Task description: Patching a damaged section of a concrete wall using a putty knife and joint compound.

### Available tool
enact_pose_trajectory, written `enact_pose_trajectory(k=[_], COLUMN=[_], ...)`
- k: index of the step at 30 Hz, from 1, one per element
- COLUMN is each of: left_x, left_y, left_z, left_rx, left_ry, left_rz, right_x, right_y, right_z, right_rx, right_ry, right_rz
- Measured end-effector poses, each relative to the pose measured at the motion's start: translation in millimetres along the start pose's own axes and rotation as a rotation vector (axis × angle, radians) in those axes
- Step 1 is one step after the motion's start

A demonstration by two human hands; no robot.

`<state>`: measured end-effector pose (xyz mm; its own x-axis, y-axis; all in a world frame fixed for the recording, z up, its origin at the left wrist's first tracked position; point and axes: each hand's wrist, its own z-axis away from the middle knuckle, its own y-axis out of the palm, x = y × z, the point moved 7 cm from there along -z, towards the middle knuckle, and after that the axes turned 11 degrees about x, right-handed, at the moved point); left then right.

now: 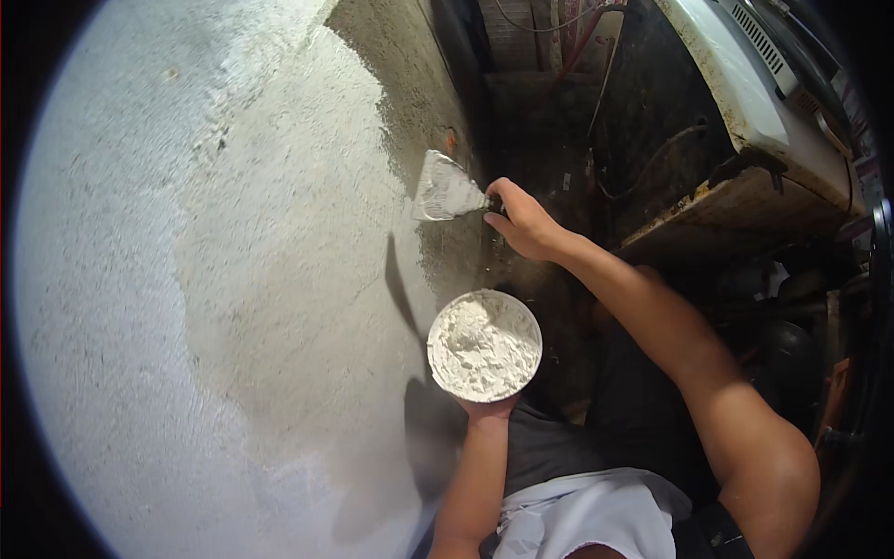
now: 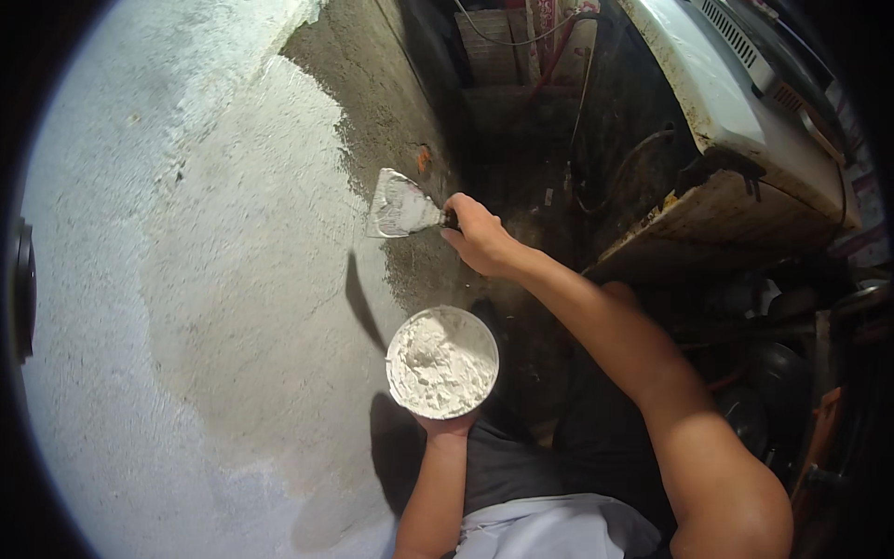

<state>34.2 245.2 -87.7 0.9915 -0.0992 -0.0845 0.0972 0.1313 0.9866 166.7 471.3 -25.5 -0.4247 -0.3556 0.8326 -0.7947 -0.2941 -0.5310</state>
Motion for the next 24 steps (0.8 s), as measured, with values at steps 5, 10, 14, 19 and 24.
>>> enact_pose_trajectory(k=[5,10,14,19,24], left_x=[7,2,-8,-18,-31], left_y=[-23,-43,-66,-84,-99], left_z=[-70,-115,-135,-164,-172], left_rx=[-0.032,-0.098,-0.122,-0.076,-0.089], left_ry=[-0.018,-0.036,-0.034,-0.038,-0.043], left_rz=[-0.040,-0.005,-0.028,-0.060,-0.076], right_x=[-71,-119,-136,-154,-197], right_y=[-4,4,29,55,77], right_z=[-117,-207,-257,-287,-281], right_rx=[-0.025,-0.079,-0.031,0.028,0.107], right_ry=[0.049,-0.064,-0.092,-0.105,0.013], right_rz=[0.008,0.027,0.041,0.025,0.093])
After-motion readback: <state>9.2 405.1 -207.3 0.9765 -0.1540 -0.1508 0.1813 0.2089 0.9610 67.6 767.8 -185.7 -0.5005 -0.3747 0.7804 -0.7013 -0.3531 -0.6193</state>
